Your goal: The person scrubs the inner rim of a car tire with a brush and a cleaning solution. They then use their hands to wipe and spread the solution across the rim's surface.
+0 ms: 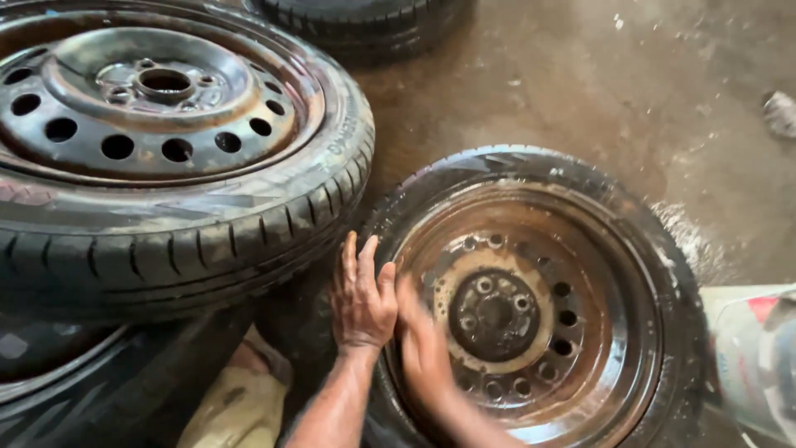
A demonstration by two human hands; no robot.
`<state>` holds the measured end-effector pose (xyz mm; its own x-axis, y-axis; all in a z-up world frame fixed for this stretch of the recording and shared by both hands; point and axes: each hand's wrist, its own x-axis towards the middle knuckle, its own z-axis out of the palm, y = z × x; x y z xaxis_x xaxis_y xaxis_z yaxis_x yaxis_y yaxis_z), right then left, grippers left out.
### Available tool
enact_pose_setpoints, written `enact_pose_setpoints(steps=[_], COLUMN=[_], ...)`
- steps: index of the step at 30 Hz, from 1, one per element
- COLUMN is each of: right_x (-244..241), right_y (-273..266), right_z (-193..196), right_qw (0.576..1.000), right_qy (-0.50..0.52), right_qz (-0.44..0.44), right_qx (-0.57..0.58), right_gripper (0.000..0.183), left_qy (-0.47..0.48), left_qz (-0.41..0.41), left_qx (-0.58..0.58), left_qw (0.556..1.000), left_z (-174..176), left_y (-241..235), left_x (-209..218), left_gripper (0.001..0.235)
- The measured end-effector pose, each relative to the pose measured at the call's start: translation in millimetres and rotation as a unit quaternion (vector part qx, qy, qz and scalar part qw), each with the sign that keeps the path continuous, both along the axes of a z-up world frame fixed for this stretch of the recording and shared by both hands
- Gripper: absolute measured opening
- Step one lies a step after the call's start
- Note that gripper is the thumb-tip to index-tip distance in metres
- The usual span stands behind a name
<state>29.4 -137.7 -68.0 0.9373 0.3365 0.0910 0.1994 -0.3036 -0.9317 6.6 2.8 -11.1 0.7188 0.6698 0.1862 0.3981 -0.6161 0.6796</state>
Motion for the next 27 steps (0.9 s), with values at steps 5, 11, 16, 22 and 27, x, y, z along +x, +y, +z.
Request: enact_pose_setpoints(steps=[5, 11, 16, 22, 27], right_x=[-46.9, -4.9, 119.0, -9.5, 54.0], right_y=[-120.5, 43.5, 83.4, 16.4, 61.1], right_z=[6.9, 57.2, 4.6, 33.2, 36.9], right_qw=[0.899, 0.989, 0.962, 0.988, 0.995], right_qy=[0.190, 0.110, 0.050, 0.127, 0.086], right_qz=[0.394, 0.066, -0.265, 0.087, 0.048], right_qx=[-0.025, -0.073, -0.035, -0.020, 0.004], right_gripper=[0.077, 0.064, 0.062, 0.060, 0.059], left_qy=[0.007, 0.007, -0.004, 0.006, 0.013], left_qz=[0.003, 0.010, 0.006, 0.003, 0.005], left_qx=[0.046, 0.039, 0.034, 0.029, 0.013], left_qw=[0.999, 0.999, 0.999, 1.000, 1.000], left_z=[4.1, -2.2, -3.5, -3.1, 1.6], left_y=[0.0, 3.2, 4.0, 3.8, 3.2], left_x=[-0.9, -0.5, 0.0, -1.9, 0.0], left_gripper=[0.045, 0.043, 0.043, 0.046, 0.045])
